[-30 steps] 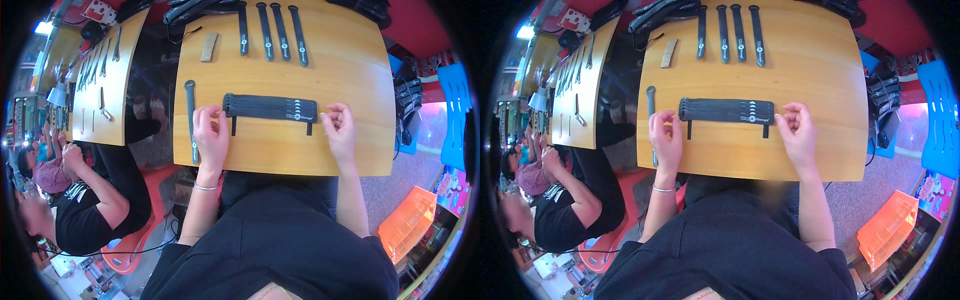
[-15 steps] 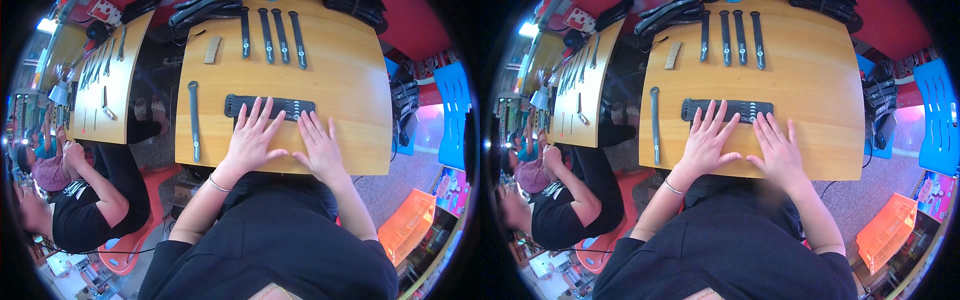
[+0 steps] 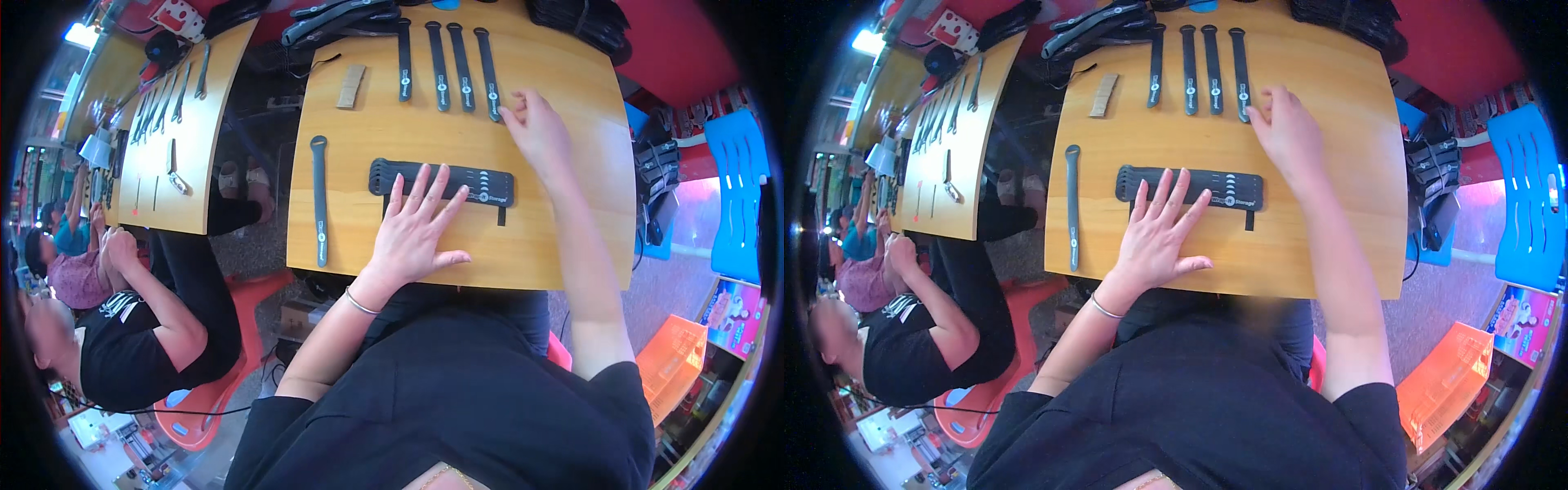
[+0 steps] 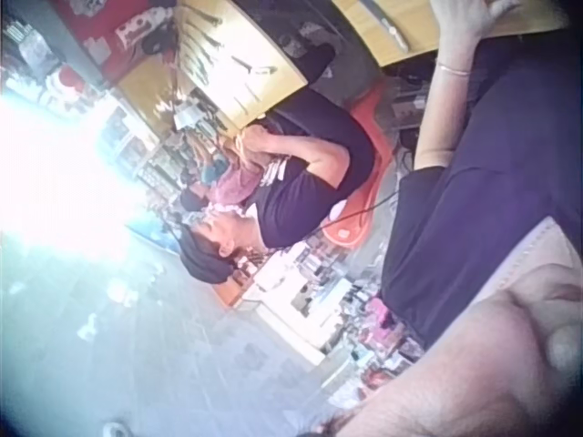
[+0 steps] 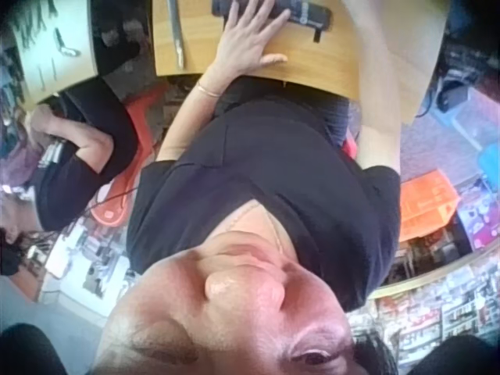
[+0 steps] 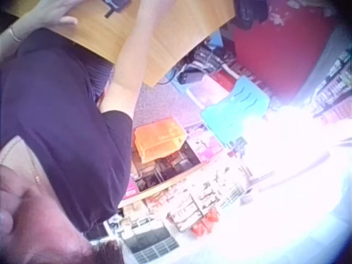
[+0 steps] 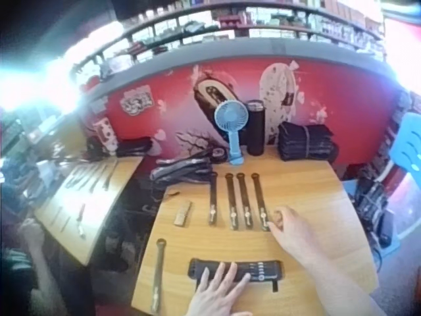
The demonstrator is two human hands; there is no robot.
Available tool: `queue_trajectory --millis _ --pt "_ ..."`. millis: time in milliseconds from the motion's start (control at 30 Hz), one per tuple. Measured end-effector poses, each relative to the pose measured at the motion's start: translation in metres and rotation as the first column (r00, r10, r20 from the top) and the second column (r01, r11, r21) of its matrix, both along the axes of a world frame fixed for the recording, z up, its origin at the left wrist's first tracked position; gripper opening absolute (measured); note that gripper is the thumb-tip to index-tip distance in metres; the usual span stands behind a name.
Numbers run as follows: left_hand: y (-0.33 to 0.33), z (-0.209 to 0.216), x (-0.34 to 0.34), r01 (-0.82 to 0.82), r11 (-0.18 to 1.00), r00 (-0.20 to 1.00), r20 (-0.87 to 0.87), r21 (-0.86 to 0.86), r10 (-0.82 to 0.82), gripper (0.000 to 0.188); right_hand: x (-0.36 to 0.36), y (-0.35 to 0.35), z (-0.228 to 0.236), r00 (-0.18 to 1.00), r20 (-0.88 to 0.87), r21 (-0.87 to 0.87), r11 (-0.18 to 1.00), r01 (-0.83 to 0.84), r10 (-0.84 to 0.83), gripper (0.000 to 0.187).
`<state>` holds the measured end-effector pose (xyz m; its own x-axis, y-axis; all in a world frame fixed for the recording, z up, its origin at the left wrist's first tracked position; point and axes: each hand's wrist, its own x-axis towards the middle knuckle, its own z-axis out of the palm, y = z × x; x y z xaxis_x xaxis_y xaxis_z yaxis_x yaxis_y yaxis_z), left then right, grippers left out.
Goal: The person stacks straps on a table by hand, placing them one by one horizontally on top of each other between alignment marks and pressing them flat.
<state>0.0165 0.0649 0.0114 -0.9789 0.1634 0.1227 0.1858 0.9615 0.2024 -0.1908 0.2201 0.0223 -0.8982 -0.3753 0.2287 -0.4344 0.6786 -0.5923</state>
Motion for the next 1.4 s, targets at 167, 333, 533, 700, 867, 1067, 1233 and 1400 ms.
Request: queue_trajectory --millis 167,333,533,700,867,1067,1233,1400 --pt "0.002 0.002 0.0 0.007 1.0 1.0 0.002 -0.005 -0.007 0.091 -0.041 -0.024 -0.015 0.989 -0.028 0.216 0.965 0.147 -0.144 0.036" --pt "0.001 0.004 0.001 -0.005 0.999 1.0 0.007 0.038 0.004 0.088 -0.053 0.007 0.001 0.966 0.137 0.321 0.932 0.167 -0.22 0.031" --pt "-0.003 0.007 -0.002 -0.092 0.965 0.972 -0.186 0.247 0.14 0.075 -0.007 0.065 0.008 0.996 -0.067 -0.042 0.998 0.053 -0.055 0.021" --pt "-0.011 0.018 0.003 -0.125 0.057 0.991 0.122 0.991 0.052 0.071 0.111 0.047 0.078 0.92 0.11 -0.045 0.927 -0.373 0.375 0.013" --pt "-0.025 0.033 0.018 -0.192 -0.247 0.981 0.196 0.95 -0.008 0.053 0.144 0.047 0.064 0.823 0.239 0.002 0.847 -0.531 0.515 0.012" --pt "-0.042 0.025 0.039 -0.32 -0.253 0.941 0.337 0.913 0.025 0.02 0.143 0.056 0.037 0.828 0.377 -0.278 0.903 -0.327 0.415 0.01" --pt "-0.059 0.011 0.042 -0.434 -0.127 0.88 0.45 0.892 0.149 0.02 0.134 0.062 0.018 0.793 0.552 -0.387 0.922 -0.03 0.257 0.01" --pt "-0.059 0.008 0.031 -0.363 0.067 0.891 0.325 0.929 0.317 0.018 0.123 0.061 0.005 0.826 0.516 -0.484 0.873 0.063 0.227 0.011"
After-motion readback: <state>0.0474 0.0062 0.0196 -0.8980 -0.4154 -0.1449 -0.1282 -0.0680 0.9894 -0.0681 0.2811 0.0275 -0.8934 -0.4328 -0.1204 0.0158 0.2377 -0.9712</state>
